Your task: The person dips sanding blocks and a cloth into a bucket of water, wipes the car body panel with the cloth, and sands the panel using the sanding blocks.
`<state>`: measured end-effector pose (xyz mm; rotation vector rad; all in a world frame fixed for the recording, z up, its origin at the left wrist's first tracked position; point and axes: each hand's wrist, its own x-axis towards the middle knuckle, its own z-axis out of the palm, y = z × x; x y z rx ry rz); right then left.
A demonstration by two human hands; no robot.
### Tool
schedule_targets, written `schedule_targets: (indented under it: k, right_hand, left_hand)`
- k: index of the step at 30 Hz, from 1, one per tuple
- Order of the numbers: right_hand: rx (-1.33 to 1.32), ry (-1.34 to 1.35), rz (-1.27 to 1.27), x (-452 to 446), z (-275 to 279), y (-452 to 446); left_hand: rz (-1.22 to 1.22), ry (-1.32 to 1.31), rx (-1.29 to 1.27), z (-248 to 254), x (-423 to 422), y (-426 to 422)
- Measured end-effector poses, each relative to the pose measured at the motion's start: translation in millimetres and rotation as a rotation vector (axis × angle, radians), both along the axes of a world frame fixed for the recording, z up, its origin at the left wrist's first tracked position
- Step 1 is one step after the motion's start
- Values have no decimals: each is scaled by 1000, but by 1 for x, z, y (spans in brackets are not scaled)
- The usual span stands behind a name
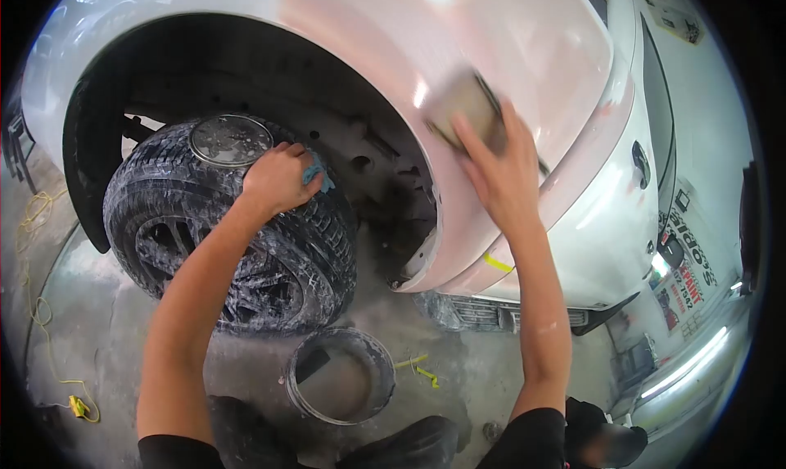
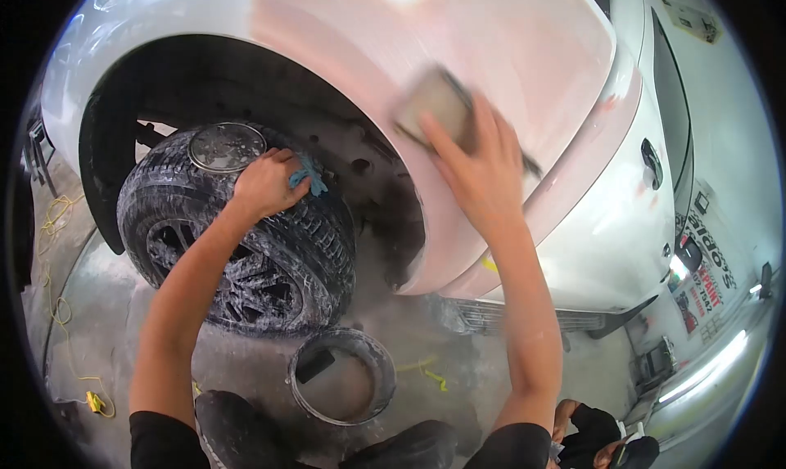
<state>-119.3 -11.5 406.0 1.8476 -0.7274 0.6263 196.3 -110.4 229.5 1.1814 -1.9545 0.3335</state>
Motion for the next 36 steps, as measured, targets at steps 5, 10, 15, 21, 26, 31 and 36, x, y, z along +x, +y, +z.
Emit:
schedule_targets:
  k: [5, 10, 15, 21, 26, 31, 36]
  right_hand:
    - [-36, -14, 1, 15, 8, -7]
    - [-131, 83, 82, 148, 85, -15]
    - [-97, 82, 32, 38, 32, -8]
    - [-86, 14, 73, 40, 27, -10]
    - [-185, 83, 134, 151, 100, -24]
    - [-100, -64, 52, 20, 10, -5]
    - [110, -625, 47, -73, -140, 12]
  left_hand:
    - [32, -2, -8, 3, -5, -3]
    - [-14, 46, 36, 8, -1, 6]
    - [-14, 17, -2, 2, 1, 1]
    - [14, -11, 25, 5, -4, -2]
    - [-20, 26, -65, 5, -1, 0]
    - [-80, 16, -186, 1, 0, -3]
    - [-67, 34, -270, 5, -7, 6]
